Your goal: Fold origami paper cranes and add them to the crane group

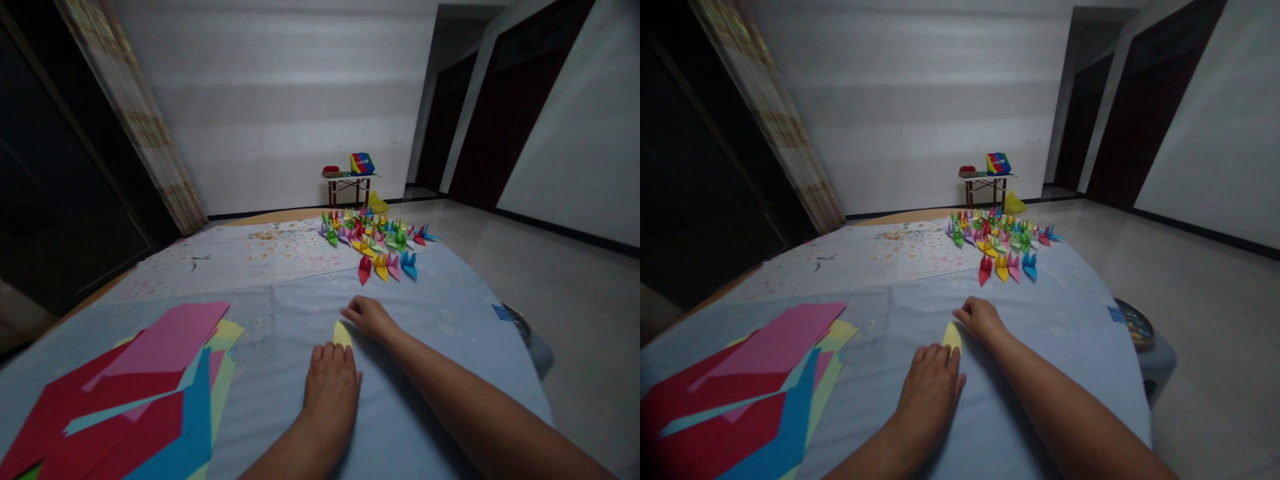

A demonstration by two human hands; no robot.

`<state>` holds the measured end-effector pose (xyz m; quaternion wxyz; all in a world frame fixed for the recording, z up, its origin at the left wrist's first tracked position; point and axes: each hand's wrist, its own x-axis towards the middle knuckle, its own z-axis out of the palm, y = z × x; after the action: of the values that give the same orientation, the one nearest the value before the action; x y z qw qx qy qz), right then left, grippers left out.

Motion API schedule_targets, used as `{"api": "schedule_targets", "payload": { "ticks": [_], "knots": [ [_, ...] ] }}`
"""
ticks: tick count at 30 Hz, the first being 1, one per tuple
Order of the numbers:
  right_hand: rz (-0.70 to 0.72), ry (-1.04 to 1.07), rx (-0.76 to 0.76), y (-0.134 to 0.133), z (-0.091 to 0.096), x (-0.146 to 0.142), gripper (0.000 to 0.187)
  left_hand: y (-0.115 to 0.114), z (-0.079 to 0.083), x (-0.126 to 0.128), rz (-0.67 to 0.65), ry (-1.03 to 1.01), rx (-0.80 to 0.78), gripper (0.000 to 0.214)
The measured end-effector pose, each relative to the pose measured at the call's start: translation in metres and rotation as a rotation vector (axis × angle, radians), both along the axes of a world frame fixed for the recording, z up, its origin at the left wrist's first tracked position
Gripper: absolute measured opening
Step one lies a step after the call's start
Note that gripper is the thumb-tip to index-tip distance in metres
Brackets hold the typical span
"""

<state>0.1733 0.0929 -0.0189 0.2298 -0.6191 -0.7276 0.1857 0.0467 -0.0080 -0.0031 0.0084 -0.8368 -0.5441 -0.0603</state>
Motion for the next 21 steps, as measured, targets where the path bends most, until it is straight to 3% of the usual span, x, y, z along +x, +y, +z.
{"api": "schedule_targets", "payload": {
  "ticks": [5, 13, 21],
  "knots": [
    [0.067, -0.080, -0.052, -0.007, 0.004, 0.000, 0.038, 0.000, -0.001, 0.002, 0.015, 0.035, 0.010, 0.038],
    [-0.032, -0.139, -0.107, 0.005, 0.005, -0.010, 0.035, 0.001, 0.001, 0.002, 0.027, 0.058, -0.008, 0.034],
    [-0.082, -0.104, -0.059, 0.012, 0.003, -0.013, 0.031, 0.000, 0.001, 0.002, 0.004, 0.075, 0.004, 0.034]
  ]
}}
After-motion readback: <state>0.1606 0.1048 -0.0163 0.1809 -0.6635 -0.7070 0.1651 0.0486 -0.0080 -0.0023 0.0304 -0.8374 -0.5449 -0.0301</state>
